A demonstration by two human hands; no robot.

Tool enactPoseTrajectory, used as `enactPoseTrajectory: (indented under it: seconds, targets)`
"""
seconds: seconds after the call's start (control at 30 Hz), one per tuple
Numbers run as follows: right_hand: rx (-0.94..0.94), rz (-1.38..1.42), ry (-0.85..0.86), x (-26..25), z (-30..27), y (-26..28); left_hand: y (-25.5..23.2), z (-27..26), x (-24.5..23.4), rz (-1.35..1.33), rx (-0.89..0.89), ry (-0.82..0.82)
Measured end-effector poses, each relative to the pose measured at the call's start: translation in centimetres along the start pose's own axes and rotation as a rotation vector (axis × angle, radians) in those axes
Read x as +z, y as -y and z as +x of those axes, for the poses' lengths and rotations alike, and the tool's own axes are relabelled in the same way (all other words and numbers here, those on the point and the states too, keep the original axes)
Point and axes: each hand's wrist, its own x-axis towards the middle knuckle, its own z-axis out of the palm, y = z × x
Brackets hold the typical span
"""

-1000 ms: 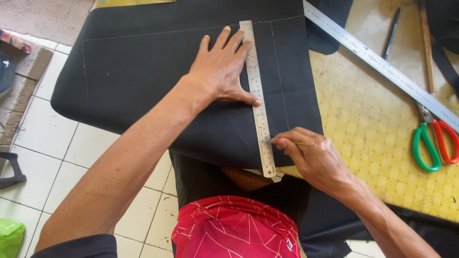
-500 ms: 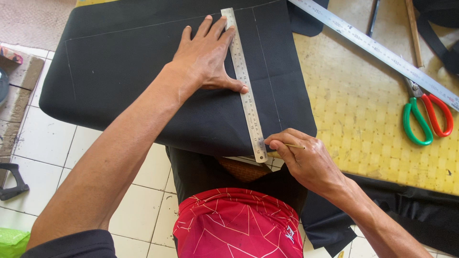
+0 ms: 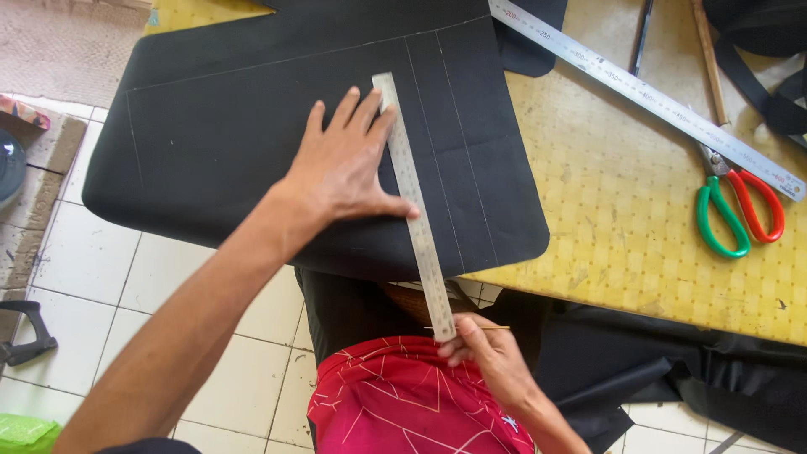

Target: The person measures and marks a large piece of black fabric on a table using a ruler and a pencil. They then use scissors to cut the fabric along the marked lines.

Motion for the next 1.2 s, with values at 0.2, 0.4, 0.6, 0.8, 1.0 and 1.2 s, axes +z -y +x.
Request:
enactPoseTrajectory:
  seconds: [0.2,0.4,0.6,0.8,1.0,1.2]
  targets:
    - [0.073,-0.134,-0.086,5.1,-1.0,4.5,0.1,-3.7,4.9,-0.066,0.096,-0.325]
    - [-0.245,-0.370,-0.317,-2.5,-3.8,6.3,4.4,-14.6,4.5,-0.487,-0.238,-1.005]
    - [-0.236,-0.827,-0.733,-0.9,0.2,16.3,10.7,-20.0,13.8,-1.277,-0.929,-1.324]
    - [-0.179,-0.871,-0.677,1.8,2.6,17.8,10.2,-18.6,11.2,-1.576,-0.924,-0.874]
    - [-0.121,-0.963,-0.705,2.7,3.3,18.4,11.1,-17.8,11.3,-1.485,-0.871,-0.955]
    - [-0.252,-1.305,-0.714,-0.1,6.2,15.5,12.5,-16.8,12.5,-1.531,-0.713,-1.074]
